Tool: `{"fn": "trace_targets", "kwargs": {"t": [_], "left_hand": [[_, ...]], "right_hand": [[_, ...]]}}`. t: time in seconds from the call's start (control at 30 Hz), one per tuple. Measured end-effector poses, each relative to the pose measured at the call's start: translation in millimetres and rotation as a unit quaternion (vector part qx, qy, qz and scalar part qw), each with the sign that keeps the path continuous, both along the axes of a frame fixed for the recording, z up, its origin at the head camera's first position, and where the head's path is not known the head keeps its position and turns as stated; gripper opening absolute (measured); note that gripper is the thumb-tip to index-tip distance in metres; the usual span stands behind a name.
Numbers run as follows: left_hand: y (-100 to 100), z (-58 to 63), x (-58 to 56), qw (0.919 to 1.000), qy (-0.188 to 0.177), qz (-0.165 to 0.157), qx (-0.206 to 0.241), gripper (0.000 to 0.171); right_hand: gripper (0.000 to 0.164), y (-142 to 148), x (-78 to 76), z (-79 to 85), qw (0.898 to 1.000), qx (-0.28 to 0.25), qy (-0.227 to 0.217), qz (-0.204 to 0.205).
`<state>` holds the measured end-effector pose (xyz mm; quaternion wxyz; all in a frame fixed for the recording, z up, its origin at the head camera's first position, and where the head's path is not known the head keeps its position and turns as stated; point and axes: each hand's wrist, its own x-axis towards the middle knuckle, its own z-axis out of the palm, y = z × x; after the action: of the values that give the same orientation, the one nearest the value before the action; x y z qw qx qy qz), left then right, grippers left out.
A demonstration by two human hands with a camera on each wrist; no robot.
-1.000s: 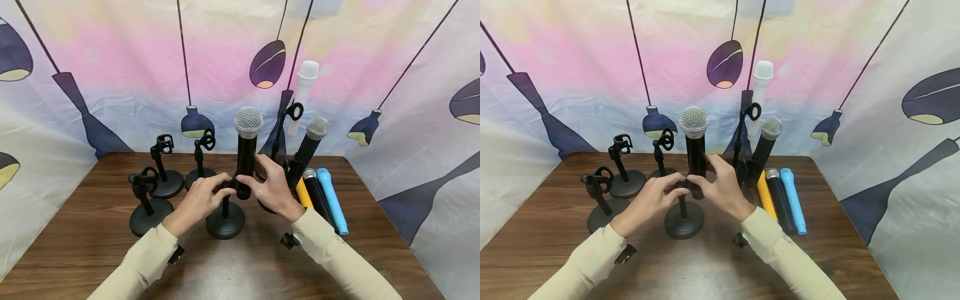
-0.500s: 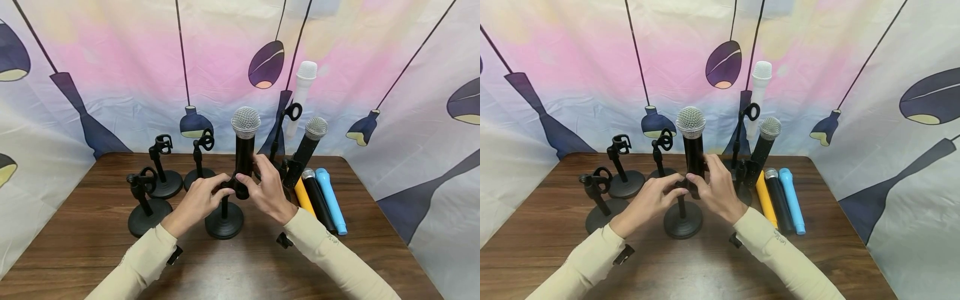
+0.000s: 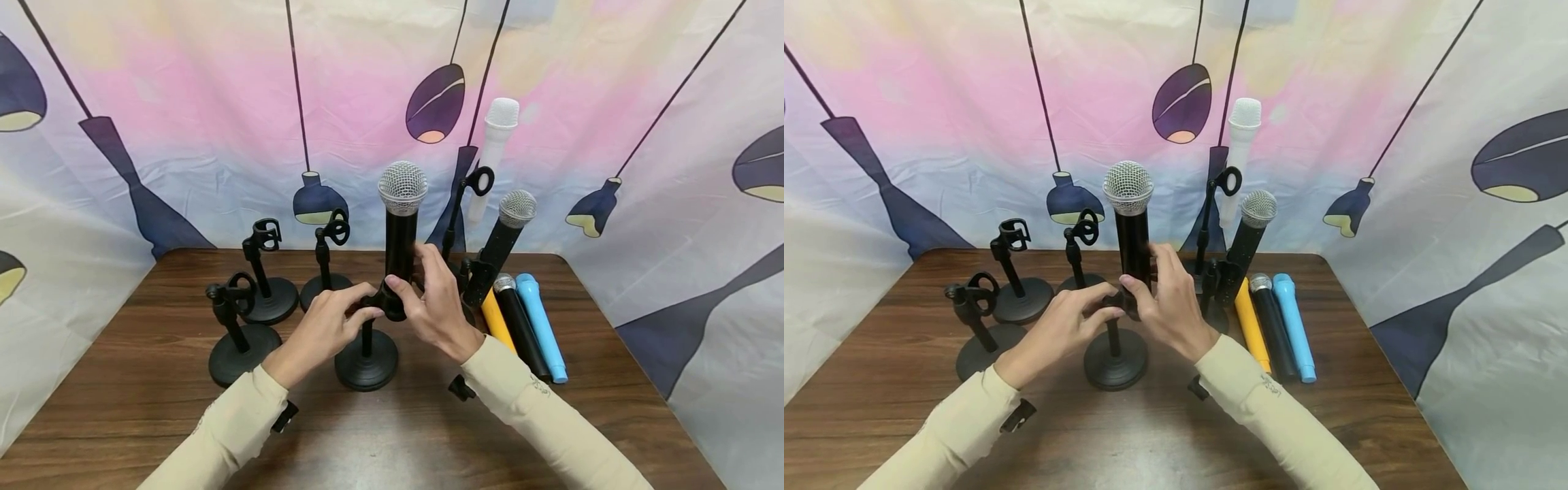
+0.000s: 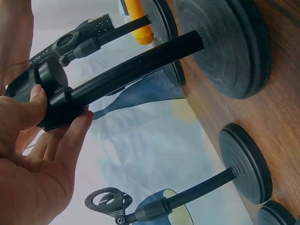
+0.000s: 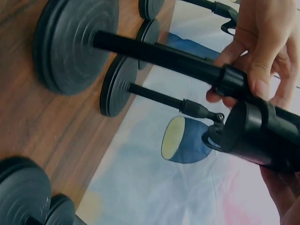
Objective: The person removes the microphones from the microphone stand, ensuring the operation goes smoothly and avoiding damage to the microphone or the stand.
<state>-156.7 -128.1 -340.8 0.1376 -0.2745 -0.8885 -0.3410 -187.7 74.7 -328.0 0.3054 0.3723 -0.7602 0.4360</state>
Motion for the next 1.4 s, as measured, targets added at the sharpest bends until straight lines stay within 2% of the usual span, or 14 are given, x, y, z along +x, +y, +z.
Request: {"fn": "trace_targets", "kwargs": {"t": [0.17,0.27,0.43,0.73,1.1,1.4], "left_hand": [[1,1.2,0.2,1.0000,-0.001,-0.005,0.001,0.018],[1,1.2,0.8,1.0000,0.001,-0.003,0.000,0.019],[0,-0.1,1.3,1.0000,0.005,0.000,0.000,0.017],[0,-1.1,1.9,1.0000,0.002,0.005,-0.003,0.022],[1,-0.1,1.5,0.9999,0.010,0.003,-0.004,0.019],[0,0.1,1.1,1.0000,0.005,0.001,-0.006,0.017]], "right_hand": [[0.051,10,-0.2,0.4,0.998,0.034,-0.041,0.037],[0.047,13,0.1,-0.3,0.997,0.041,-0.040,0.041],[0.039,8,1.7,-2.2,0.999,0.033,-0.008,0.005],[0.037,0,1.8,-0.2,0.998,0.022,0.025,-0.044],[0.037,-4,-1.6,3.6,0.997,0.012,0.052,-0.054],[0.054,-5,-2.2,7.2,0.997,0.014,0.056,-0.056]]}}
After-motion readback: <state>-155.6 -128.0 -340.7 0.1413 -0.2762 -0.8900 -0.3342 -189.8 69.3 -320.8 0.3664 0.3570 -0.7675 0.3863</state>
